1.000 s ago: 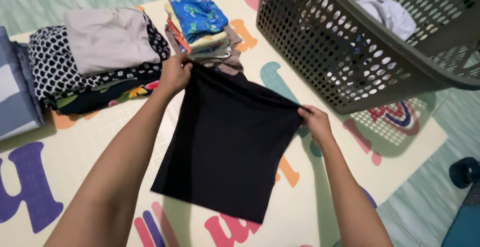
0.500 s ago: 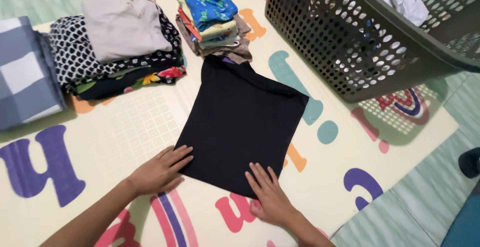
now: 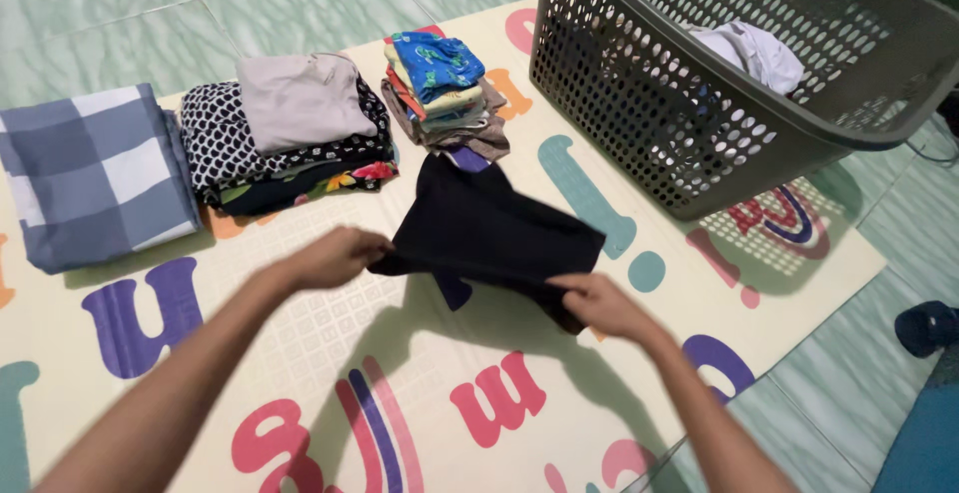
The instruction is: The person folds several pieces of clothing one by one on a colorful floor mat. They pick up each item from a laundry basket, lay it flat, fold it neatly, and place it into a growing stack. Items include a patterned shirt, a yellow onesie, blue pants, a black top, and a white shirt.
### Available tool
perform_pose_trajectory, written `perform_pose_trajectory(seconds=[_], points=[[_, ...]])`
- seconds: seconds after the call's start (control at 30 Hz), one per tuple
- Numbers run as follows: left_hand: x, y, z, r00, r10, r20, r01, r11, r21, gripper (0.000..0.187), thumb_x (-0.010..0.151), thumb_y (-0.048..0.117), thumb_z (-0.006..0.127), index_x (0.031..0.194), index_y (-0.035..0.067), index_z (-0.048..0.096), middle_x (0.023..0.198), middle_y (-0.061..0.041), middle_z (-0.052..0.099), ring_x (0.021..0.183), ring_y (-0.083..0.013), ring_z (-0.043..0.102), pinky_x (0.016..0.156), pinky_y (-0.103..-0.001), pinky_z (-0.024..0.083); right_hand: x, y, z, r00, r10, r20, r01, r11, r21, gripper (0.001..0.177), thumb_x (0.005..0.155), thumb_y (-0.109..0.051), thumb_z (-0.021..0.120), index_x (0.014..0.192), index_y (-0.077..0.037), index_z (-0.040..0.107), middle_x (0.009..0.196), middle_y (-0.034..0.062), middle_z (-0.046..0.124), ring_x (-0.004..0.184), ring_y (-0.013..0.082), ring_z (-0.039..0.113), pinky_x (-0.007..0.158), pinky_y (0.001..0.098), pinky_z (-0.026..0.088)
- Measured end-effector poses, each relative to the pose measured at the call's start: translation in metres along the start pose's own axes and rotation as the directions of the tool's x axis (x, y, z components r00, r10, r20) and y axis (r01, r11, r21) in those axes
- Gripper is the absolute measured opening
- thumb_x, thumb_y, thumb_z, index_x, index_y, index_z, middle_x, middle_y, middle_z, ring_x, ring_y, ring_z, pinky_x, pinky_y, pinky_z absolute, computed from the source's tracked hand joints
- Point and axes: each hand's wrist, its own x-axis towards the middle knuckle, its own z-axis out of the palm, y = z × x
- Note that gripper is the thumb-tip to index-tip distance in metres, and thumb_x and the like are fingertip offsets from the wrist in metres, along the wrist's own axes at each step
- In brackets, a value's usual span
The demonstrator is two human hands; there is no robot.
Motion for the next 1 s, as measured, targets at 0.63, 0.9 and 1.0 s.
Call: perform_pose_trajectory(seconds=[0.63, 0.9, 1.0], points=[[0.092, 0.064, -0.115, 0.88, -0.295, 0.373, 0.345, 0.936, -0.075, 0.042, 0.096, 0.015, 0.058, 0.135, 0.0, 0.061, 0.115, -0.017, 0.076, 0.1, -0.0289, 0.078, 0.094, -0.042, 0.059, 0.077, -0.008, -0.094, 0.955, 0.098, 0.281, -0.216, 0.878, 0.427, 0.041, 0.08, 0.008, 0.057, 0.117, 0.007, 0.074, 0.099, 0.0096, 0.078, 0.086, 0.0161, 0.07, 0.083, 0.0289, 0.057], [0.104, -0.033, -0.015, 0.996, 0.094, 0.006, -0.092, 0.953, 0.288, 0.035, 0.08, -0.002, 0.058, 0.11, 0.003, 0.073, 0.104, -0.021, 0.074, 0.097, -0.0385, 0.07, 0.087, -0.047, 0.054, 0.106, 0.032, -0.031, 0.994, 0.09, -0.056, -0.086, 0.993, 0.079, 0.043, 0.089, 0.002, 0.049, 0.124, -0.003, 0.073, 0.098, 0.0134, 0.077, 0.086, 0.0207, 0.07, 0.08, 0.034, 0.057], [0.034, -0.045, 0.038, 0.989, 0.134, -0.071, -0.117, 0.973, 0.2, 0.033, 0.086, -0.001, 0.057, 0.116, 0.006, 0.069, 0.11, -0.018, 0.072, 0.108, -0.0365, 0.068, 0.098, -0.045, 0.053, 0.057, 0.042, 0.016, 0.912, -0.36, -0.198, 0.335, 0.931, -0.147, 0.046, 0.085, 0.008, 0.048, 0.123, -0.001, 0.072, 0.116, 0.0199, 0.075, 0.107, 0.0313, 0.072, 0.094, 0.0388, 0.053]])
